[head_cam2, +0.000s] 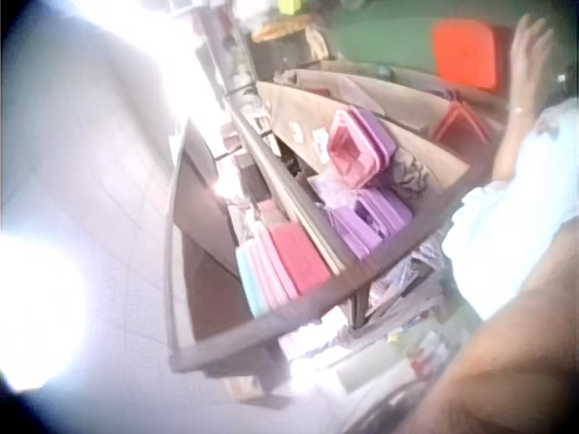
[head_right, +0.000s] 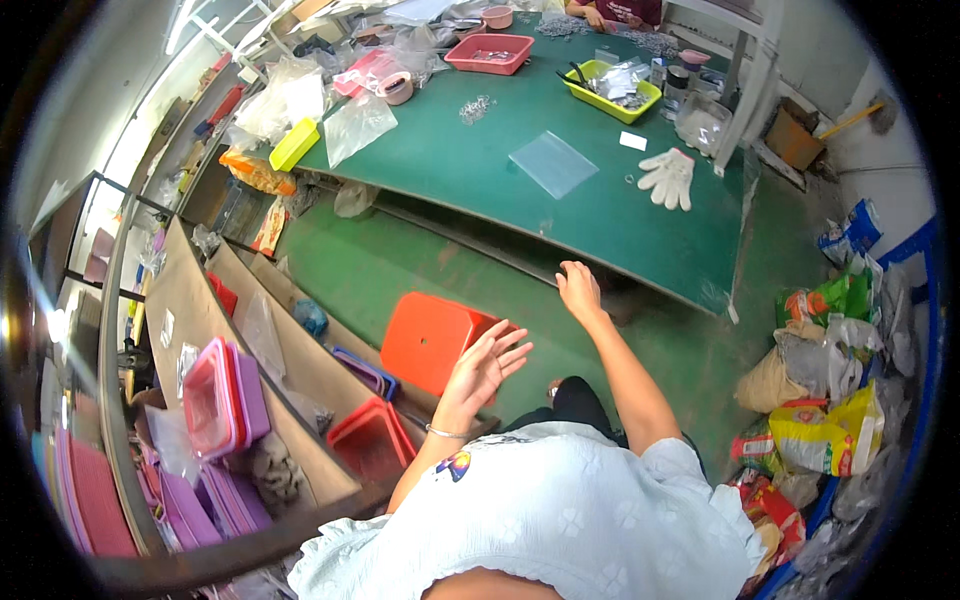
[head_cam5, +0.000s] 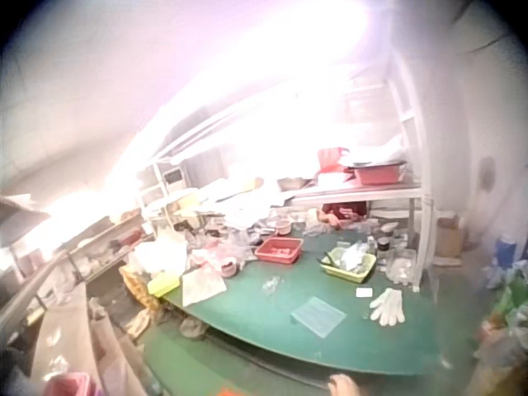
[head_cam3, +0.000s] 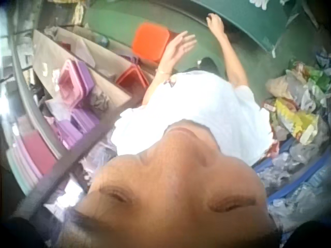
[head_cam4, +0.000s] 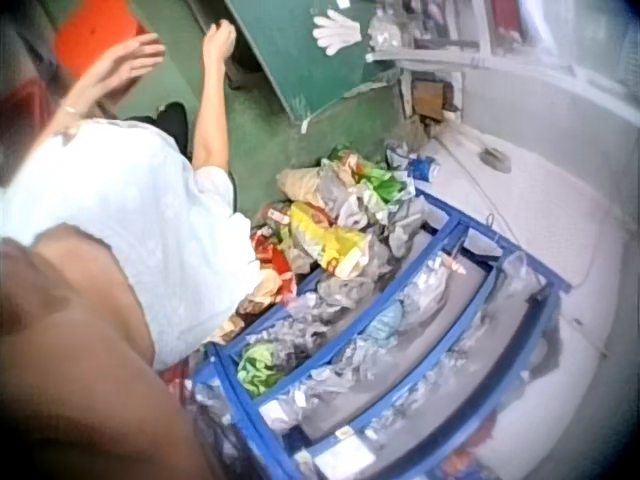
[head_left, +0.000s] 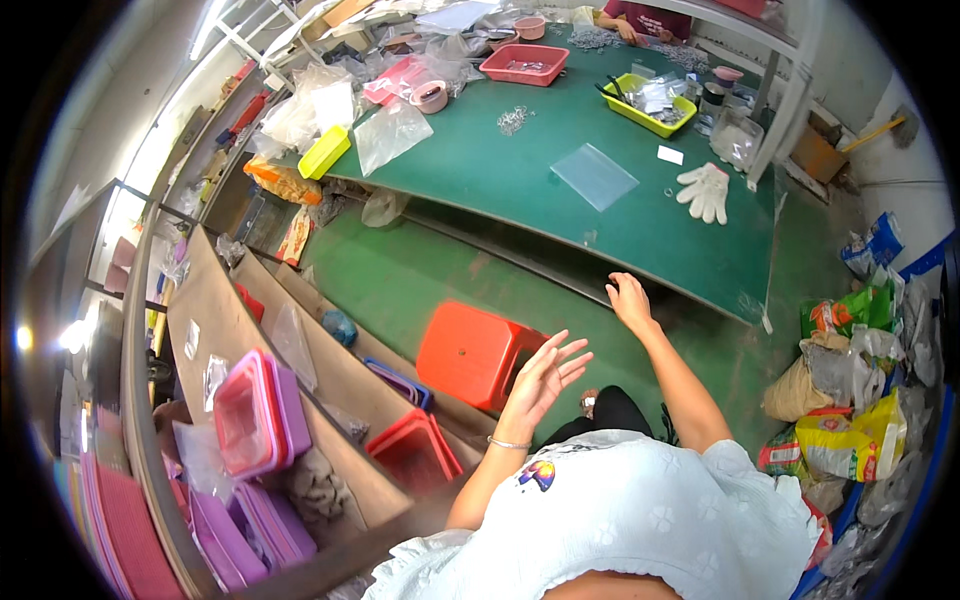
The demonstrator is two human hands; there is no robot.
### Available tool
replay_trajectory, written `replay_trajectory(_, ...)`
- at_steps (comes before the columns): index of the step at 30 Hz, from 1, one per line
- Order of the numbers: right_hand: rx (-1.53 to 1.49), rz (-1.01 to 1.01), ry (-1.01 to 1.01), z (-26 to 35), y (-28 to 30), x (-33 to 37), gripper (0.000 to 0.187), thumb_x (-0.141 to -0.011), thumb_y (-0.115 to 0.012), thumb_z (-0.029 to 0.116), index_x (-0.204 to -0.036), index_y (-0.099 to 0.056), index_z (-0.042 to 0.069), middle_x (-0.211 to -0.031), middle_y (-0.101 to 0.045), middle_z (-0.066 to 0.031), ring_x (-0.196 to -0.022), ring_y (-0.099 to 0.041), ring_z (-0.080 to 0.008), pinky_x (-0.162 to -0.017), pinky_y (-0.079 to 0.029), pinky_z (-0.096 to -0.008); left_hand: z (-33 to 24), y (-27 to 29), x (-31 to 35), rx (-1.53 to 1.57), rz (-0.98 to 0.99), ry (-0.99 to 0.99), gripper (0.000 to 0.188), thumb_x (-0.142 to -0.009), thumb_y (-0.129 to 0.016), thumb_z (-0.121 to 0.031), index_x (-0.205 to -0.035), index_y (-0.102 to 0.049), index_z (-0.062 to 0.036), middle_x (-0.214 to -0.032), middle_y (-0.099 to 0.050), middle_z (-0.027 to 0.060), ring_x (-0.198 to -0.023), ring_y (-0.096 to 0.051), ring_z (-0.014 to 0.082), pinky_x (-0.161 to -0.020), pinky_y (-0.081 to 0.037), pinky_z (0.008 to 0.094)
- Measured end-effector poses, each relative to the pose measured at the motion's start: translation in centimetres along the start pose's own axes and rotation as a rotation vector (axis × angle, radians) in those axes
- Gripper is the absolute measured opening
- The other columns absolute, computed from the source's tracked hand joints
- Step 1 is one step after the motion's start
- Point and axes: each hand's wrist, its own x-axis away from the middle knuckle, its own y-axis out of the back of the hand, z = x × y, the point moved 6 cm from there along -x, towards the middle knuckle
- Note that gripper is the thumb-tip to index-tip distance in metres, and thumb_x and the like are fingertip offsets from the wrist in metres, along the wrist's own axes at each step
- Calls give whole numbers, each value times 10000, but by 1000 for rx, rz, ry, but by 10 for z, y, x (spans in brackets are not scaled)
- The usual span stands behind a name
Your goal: The person sorts small metal rings on a green table, places them into a clear plastic bag, and writes on a small white label with a red pen. The person then places the bagged rings onto a blue shelf.
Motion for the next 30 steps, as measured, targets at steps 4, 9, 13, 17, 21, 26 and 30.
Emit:
replay_trajectory(4, 32, -1, 8, -5, -34, -94, 310, -858, -555, 214, -1087, -566, 5, -1112, -560, -156, -1045, -511, -339, -882, -421, -424, -53, 25, -80, -24, -17, -1, 476, -945, -441, -218, -1350, -303, -11, -1315, -427, 209, -1161, -492, 309, -953, -425, 373)
replay_trajectory(9, 164, 3, 6, -28, -86, -197, 422, -893, -497, 303, -1227, -503, 46, -1336, -411, -145, -1251, -342, -358, -1004, -304, -479, -114, 61, -180, -87, -73, 8, 491, -934, -467, -251, -1343, -324, -21, -1312, -428, 205, -1166, -481, 316, -955, -421, 395)
replay_trajectory(13, 323, 54, 56, -41, -120, -252, 418, -901, -481, 287, -1273, -474, 95, -1393, -333, -121, -1306, -258, -349, -1052, -226, -517, -144, 112, -249, -53, -159, 14, 491, -931, -477, -241, -1346, -324, -25, -1297, -453, 186, -1144, -500, 296, -923, -441, 374)
replay_trajectory(17, 401, 66, -35, -68, -130, -281, 412, -897, -485, 269, -1271, -470, 96, -1389, -349, -88, -1294, -284, -333, -1046, -233, -518, -181, 134, -313, -124, -174, 90, 454, -935, -474, -215, -1327, -353, -22, -1272, -478, 175, -1107, -529, 278, -903, -453, 354)
replay_trajectory(21, 563, 13, -159, -90, -107, -289, 398, -897, -486, 249, -1257, -477, 80, -1384, -353, -108, -1283, -302, -333, -1042, -237, -509, -222, 159, -371, -243, -201, 124, 410, -936, -477, -195, -1300, -397, -23, -1198, -535, 147, -1058, -563, 231, -861, -469, 313)
replay_trajectory(26, 603, -386, -416, -104, -76, -289, 348, -894, -481, 178, -1208, -488, 28, -1316, -395, -179, -1224, -354, -347, -983, -285, -471, -281, 206, -497, -661, -199, 84, 349, -935, -481, -163, -1250, -448, -16, -1148, -567, 102, -991, -581, 182, -836, -466, 273)
replay_trajectory(30, 98, -116, -150, 19, -115, -276, 213, -837, -519, 38, -1040, -528, -29, -994, -530, -207, -947, -501, -358, -840, -367, -435, -342, 236, -585, -768, -173, -96, 314, -926, -473, -94, -1223, -469, 7, -1119, -583, 105, -986, -573, 165, -837, -457, 267)
